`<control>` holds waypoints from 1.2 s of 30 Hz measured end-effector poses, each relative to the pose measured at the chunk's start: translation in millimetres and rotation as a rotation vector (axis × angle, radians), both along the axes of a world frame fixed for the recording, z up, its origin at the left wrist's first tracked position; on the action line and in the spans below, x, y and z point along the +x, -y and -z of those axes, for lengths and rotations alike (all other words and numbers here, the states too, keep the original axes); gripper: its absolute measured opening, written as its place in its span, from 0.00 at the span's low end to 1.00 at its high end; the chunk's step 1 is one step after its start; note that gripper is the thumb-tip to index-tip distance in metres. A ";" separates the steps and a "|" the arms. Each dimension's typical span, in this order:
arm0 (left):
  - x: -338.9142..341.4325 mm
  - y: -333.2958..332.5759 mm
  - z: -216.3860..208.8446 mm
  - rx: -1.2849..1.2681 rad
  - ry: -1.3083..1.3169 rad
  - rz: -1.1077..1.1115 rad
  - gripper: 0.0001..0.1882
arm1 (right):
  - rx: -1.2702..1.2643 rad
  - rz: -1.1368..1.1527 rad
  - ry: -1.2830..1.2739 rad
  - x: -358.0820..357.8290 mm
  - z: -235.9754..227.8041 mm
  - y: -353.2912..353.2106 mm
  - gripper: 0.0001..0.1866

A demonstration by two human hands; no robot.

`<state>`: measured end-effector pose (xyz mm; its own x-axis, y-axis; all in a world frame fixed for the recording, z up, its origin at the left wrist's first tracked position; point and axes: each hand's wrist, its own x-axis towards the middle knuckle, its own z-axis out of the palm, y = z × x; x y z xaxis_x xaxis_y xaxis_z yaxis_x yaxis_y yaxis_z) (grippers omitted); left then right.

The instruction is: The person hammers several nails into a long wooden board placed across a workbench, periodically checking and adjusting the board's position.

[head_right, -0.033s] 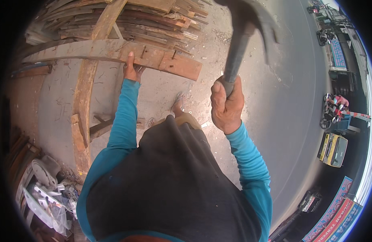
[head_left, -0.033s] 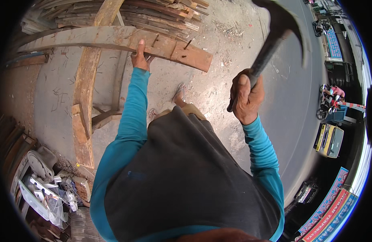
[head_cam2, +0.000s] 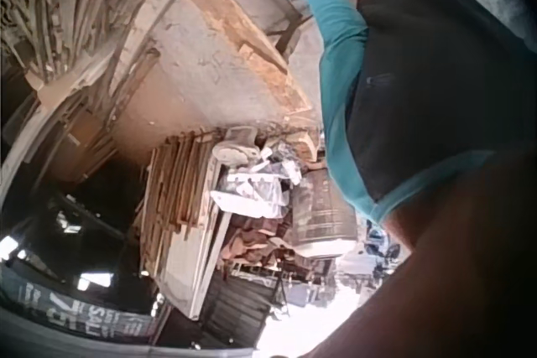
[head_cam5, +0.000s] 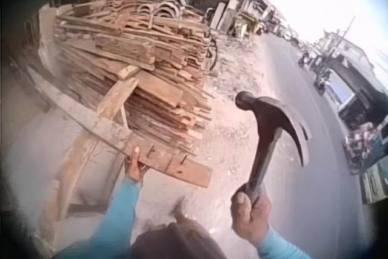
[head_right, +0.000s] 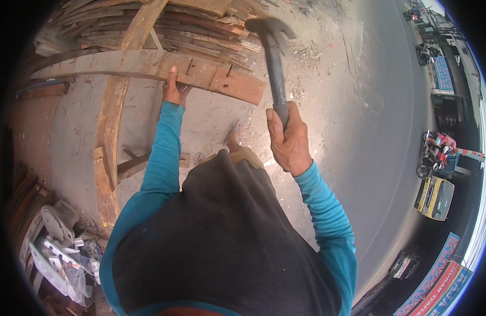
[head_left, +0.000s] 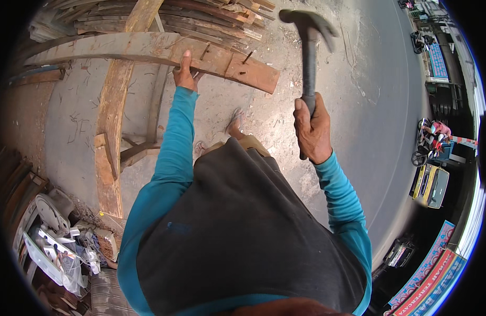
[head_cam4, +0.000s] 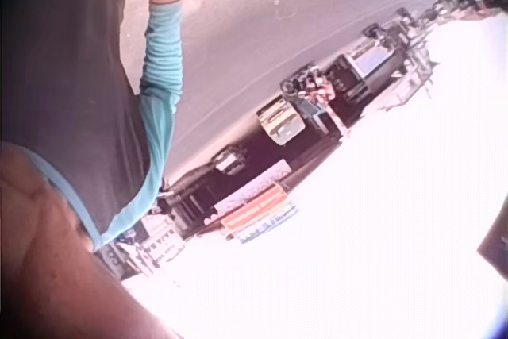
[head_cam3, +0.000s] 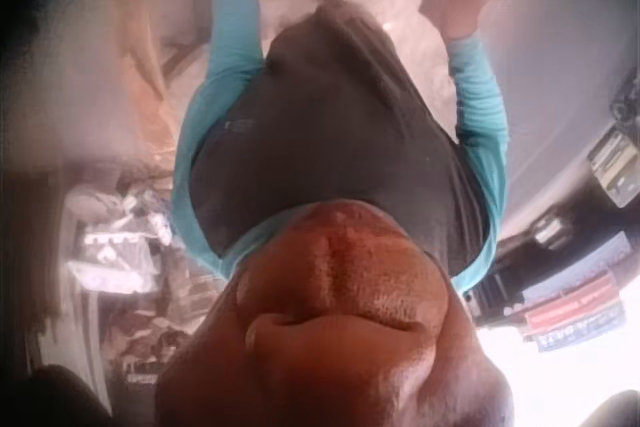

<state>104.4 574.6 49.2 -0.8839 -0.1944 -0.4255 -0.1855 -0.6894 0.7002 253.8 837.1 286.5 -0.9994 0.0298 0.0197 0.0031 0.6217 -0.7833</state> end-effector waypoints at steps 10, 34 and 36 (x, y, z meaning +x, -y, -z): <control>2.6 9.8 2.0 0.016 0.013 -0.042 0.46 | -0.392 0.067 -0.414 -5.5 -103.1 28.5 0.25; -2.1 6.1 11.0 0.000 0.009 -0.006 0.51 | 0.097 -0.057 0.105 -18.5 -16.7 -11.1 0.20; 5.0 4.6 8.5 -0.012 -0.011 0.006 0.53 | 0.263 -0.148 0.527 -8.9 20.1 -21.4 0.21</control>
<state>109.4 570.0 40.7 -0.8896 -0.1936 -0.4137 -0.1822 -0.6801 0.7101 244.9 858.5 266.4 -0.8699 -0.0490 -0.4907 0.2473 0.8175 -0.5202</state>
